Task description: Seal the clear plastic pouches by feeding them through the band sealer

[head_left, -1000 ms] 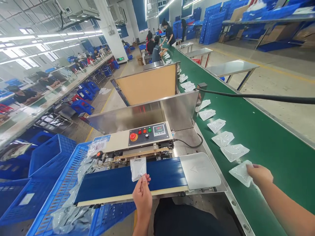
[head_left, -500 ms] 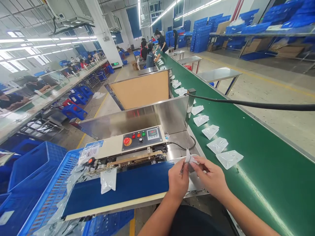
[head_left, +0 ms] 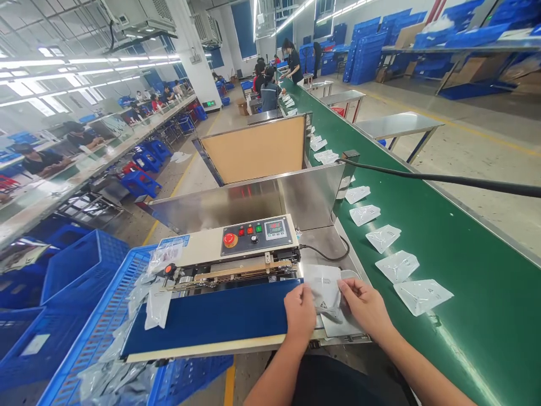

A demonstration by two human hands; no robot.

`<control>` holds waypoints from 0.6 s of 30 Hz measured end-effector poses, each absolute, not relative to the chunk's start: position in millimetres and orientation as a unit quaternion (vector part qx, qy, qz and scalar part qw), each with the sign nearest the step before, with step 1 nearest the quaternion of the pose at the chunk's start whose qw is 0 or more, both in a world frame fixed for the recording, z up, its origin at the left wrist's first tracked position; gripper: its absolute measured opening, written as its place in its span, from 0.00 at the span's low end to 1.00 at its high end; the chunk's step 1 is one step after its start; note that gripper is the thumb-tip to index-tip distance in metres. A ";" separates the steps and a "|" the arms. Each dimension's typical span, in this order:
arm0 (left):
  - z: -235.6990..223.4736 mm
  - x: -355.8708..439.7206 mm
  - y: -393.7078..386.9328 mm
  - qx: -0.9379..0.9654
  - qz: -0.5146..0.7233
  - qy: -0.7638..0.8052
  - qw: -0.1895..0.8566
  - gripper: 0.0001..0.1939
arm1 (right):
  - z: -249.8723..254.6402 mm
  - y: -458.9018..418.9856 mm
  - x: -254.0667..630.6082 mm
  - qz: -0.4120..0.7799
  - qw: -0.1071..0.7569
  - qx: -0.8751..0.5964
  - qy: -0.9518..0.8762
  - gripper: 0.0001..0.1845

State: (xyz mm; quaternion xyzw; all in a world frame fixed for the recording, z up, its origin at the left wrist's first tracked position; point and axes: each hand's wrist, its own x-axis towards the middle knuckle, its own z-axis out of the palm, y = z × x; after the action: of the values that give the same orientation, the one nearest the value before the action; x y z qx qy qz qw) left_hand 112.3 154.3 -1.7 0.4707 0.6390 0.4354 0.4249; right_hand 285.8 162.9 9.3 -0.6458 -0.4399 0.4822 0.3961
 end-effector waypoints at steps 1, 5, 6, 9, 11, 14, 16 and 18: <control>-7.3 111.5 158.6 0.439 0.435 0.656 0.433 0.30 | 7.2 166.5 286.3 0.465 0.385 -0.662 -0.445 0.25; -23.8 106.1 171.9 0.343 0.443 0.684 0.467 0.30 | -3.2 186.3 279.3 0.451 0.352 -0.687 -0.448 0.21; -25.8 102.7 173.6 0.330 0.447 0.689 0.466 0.29 | -5.7 191.9 274.0 0.467 0.348 -0.681 -0.444 0.20; -28.4 85.5 174.6 0.306 0.463 0.702 0.447 0.29 | -12.4 206.9 248.6 0.506 0.335 -0.663 -0.438 0.17; -29.1 69.8 172.4 0.290 0.477 0.708 0.433 0.29 | -15.2 213.4 226.5 0.530 0.322 -0.650 -0.440 0.16; -29.1 44.6 165.4 0.266 0.500 0.705 0.427 0.30 | -15.3 217.6 203.1 0.580 0.297 -0.622 -0.435 0.16; -27.4 28.9 158.0 0.258 0.511 0.699 0.428 0.29 | -13.6 219.3 210.2 0.589 0.291 -0.616 -0.435 0.18; -23.8 15.5 148.1 0.251 0.519 0.715 0.396 0.27 | -13.9 222.3 244.3 0.547 0.312 -0.641 -0.439 0.23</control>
State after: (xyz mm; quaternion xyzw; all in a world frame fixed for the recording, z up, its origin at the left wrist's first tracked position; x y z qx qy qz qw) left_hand 15.5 148.1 -23.8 0.2510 0.7146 0.5191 0.3961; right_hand 244.3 222.3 -13.9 -0.6409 -0.4393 0.5467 0.3122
